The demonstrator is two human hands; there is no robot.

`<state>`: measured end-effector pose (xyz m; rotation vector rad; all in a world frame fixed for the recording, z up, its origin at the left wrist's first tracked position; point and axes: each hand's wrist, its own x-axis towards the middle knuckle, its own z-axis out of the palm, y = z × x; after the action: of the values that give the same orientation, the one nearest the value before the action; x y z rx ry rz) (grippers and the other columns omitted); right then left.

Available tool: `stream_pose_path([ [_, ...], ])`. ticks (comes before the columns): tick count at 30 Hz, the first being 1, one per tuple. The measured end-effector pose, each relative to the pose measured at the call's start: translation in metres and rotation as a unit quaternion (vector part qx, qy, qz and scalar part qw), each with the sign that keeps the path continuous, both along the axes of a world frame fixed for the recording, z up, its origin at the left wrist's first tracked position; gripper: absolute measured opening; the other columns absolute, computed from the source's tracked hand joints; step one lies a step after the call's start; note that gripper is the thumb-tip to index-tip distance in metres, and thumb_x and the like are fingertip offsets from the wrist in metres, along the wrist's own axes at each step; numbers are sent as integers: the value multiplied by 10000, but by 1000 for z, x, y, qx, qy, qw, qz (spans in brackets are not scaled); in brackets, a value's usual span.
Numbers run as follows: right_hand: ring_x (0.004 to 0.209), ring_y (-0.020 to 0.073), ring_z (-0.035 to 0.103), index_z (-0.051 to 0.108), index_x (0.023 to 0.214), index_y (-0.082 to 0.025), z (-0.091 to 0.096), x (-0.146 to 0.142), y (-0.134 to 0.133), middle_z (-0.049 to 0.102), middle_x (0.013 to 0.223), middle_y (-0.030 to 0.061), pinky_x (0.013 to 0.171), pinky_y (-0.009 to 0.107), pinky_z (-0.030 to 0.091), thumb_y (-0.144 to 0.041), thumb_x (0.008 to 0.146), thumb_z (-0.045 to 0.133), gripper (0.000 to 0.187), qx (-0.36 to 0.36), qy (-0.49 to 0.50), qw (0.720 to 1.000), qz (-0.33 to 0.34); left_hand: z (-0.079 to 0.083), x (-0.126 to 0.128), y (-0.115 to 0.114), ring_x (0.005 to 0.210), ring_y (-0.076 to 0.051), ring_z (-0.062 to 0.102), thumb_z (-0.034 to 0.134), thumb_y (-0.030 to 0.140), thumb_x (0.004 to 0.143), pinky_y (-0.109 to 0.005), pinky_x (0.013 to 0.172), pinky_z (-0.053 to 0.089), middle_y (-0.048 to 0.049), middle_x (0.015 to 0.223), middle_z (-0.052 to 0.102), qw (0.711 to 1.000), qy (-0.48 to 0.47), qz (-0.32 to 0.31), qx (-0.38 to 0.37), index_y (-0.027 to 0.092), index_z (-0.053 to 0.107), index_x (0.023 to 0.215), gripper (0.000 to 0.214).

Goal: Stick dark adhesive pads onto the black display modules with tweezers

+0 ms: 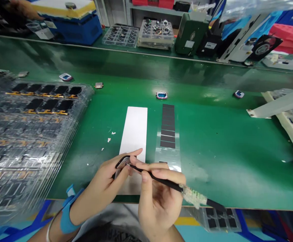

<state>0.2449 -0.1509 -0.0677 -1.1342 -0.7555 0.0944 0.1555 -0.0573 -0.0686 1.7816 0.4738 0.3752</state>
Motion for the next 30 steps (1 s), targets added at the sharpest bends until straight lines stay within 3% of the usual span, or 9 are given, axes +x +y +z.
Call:
stream_pose_path([
  [3, 948, 223, 720, 495, 1047, -154, -4, -5, 3, 701, 937, 65, 782, 414, 663, 120, 824, 478, 354, 15, -28, 999, -7, -1, 0, 0, 878, -150, 571, 370, 224, 1009, -277, 883, 462, -39, 1009, 619, 999, -5, 2, 42, 224, 437, 1418, 414],
  [8, 918, 215, 722, 481, 1055, -151, -12, -7, 7, 699, 944, 66, 808, 431, 652, 142, 801, 475, 388, 21, -59, 998, -12, -4, -2, 0, 836, -179, 554, 359, 277, 1009, -338, 908, 464, -44, 927, 588, 998, -1, 9, 65, 225, 336, 1490, 484],
  [20, 826, 227, 735, 482, 1022, -139, -20, -6, 13, 699, 903, 64, 702, 466, 669, 71, 839, 543, 286, 8, -71, 996, -50, -5, -2, 1, 1141, -189, 537, 308, 253, 1027, -325, 1009, 419, -83, 1278, 573, 998, -21, 3, 55, 221, 272, 1518, 493],
  [30, 804, 232, 725, 500, 1023, -141, -21, -6, 12, 696, 888, 69, 676, 478, 672, 79, 821, 527, 300, 18, -54, 997, -53, -5, -4, 1, 1126, -188, 539, 299, 263, 1029, -334, 1022, 411, -73, 1271, 576, 998, 1, 4, 68, 229, 246, 1526, 500],
])
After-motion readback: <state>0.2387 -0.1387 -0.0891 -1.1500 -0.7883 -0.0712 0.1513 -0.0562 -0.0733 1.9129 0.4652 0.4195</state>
